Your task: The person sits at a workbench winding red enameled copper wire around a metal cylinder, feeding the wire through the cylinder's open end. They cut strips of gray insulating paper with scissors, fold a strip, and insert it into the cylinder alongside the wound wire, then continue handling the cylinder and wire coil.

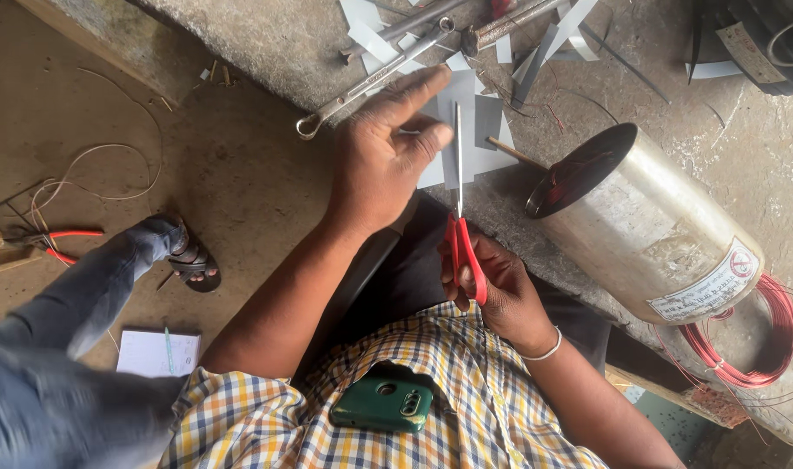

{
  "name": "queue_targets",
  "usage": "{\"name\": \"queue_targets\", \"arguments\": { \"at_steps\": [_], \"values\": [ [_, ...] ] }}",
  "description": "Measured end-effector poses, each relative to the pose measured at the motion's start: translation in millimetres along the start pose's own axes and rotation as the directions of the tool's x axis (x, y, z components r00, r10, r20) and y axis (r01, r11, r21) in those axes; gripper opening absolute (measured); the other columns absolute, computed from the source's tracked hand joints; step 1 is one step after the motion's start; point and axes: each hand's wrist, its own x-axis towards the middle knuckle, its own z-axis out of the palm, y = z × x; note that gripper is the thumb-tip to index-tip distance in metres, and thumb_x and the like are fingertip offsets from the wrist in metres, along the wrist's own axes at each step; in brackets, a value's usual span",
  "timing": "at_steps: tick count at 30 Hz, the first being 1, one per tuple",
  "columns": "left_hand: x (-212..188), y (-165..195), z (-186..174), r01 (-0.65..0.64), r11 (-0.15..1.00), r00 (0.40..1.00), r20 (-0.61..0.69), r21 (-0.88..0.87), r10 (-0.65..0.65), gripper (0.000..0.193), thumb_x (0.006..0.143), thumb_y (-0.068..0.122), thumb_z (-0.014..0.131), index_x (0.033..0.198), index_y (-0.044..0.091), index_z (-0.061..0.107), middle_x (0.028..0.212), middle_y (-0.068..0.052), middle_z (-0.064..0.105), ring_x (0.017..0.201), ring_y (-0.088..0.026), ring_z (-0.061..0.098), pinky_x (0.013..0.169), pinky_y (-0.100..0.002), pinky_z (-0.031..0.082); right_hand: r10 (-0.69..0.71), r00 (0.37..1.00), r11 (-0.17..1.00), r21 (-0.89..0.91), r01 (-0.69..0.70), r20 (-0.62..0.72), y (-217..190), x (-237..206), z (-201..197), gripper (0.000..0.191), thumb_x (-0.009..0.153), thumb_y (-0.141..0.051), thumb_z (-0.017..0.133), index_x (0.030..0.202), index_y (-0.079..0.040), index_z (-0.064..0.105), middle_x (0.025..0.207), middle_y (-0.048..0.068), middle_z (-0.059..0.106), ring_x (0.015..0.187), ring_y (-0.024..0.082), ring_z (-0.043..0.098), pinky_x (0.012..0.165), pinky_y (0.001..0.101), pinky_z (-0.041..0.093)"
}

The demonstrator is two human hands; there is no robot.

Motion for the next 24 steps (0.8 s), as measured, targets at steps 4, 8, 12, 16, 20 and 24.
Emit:
{"name": "queue_targets", "arguments": {
  "at_steps": [4, 8, 12, 16, 20, 24],
  "values": [
    [-2, 0, 0, 0.053, 0.998, 0.999, 0.004, -0.016, -0.053, 0.046, 0.098, -0.001, 0.071, 0.143, 0.003, 0.06, 0.146, -0.014, 0.06, 0.102, -0.012, 0.072, 0.088, -0.025, 0.066, 0.001, 1.0, 1.0, -0.025, -0.001, -0.004, -3, 4, 0, 0.046, 0.096, -0.031, 0.073, 0.124, 0.003, 0.062, 0.094, 0.007, 0.067, 0.077, 0.012, 0.065, 0.06, 0.0242, 0.049],
    [-9, -7, 0, 0.056, 0.997, 0.998, 0.021, 0.053, -0.058, 0.047, 0.098, -0.002, 0.071, 0.143, 0.004, 0.06, 0.147, -0.013, 0.059, 0.104, -0.012, 0.073, 0.088, -0.024, 0.066, -0.014, 1.0, 1.0, 0.02, 0.014, 0.001, -6, 11, -2, 0.048, 0.096, -0.034, 0.073, 0.126, 0.002, 0.061, 0.096, 0.008, 0.068, 0.079, 0.013, 0.065, 0.061, 0.0242, 0.049],
    [-11, -27, 1, 0.011, 1.0, 1.0, 0.005, 0.01, -0.011, 0.048, 0.1, -0.007, 0.074, 0.146, 0.004, 0.061, 0.15, -0.014, 0.061, 0.107, -0.014, 0.072, 0.092, -0.027, 0.063, -0.005, 1.0, 1.0, 0.029, 0.005, -0.006, -2, 13, -2, 0.042, 0.099, -0.034, 0.071, 0.122, 0.001, 0.062, 0.096, 0.006, 0.066, 0.077, 0.011, 0.063, 0.06, 0.0228, 0.047],
    [-11, -42, 3, 0.069, 0.998, 0.998, -0.013, -0.009, -0.069, 0.049, 0.097, -0.005, 0.073, 0.143, 0.003, 0.061, 0.148, -0.013, 0.06, 0.101, -0.013, 0.075, 0.089, -0.026, 0.065, 0.02, 1.0, 0.999, 0.038, -0.02, -0.011, 0, 14, 0, 0.036, 0.102, -0.032, 0.07, 0.115, 0.0, 0.062, 0.09, 0.007, 0.065, 0.072, 0.011, 0.062, 0.054, 0.0214, 0.045],
    [-11, -42, 0, 0.123, 0.992, 0.992, -0.019, -0.028, -0.123, 0.05, 0.095, -0.003, 0.074, 0.143, 0.001, 0.06, 0.149, -0.014, 0.058, 0.101, -0.014, 0.074, 0.088, -0.026, 0.064, 0.072, 0.996, 0.997, 0.003, -0.072, -0.059, -4, 14, 4, 0.035, 0.1, -0.03, 0.07, 0.114, 0.001, 0.062, 0.087, 0.006, 0.066, 0.07, 0.01, 0.063, 0.053, 0.0212, 0.046],
    [-13, -37, -3, 0.162, 0.987, 0.987, 0.007, 0.001, -0.162, 0.051, 0.094, -0.003, 0.074, 0.143, 0.001, 0.061, 0.147, -0.014, 0.06, 0.1, -0.015, 0.076, 0.087, -0.026, 0.064, 0.081, 0.995, 0.997, 0.005, -0.081, -0.065, -10, 16, 6, 0.036, 0.098, -0.03, 0.07, 0.114, 0.002, 0.063, 0.087, 0.006, 0.066, 0.07, 0.011, 0.064, 0.053, 0.0211, 0.047]
  ]
}}
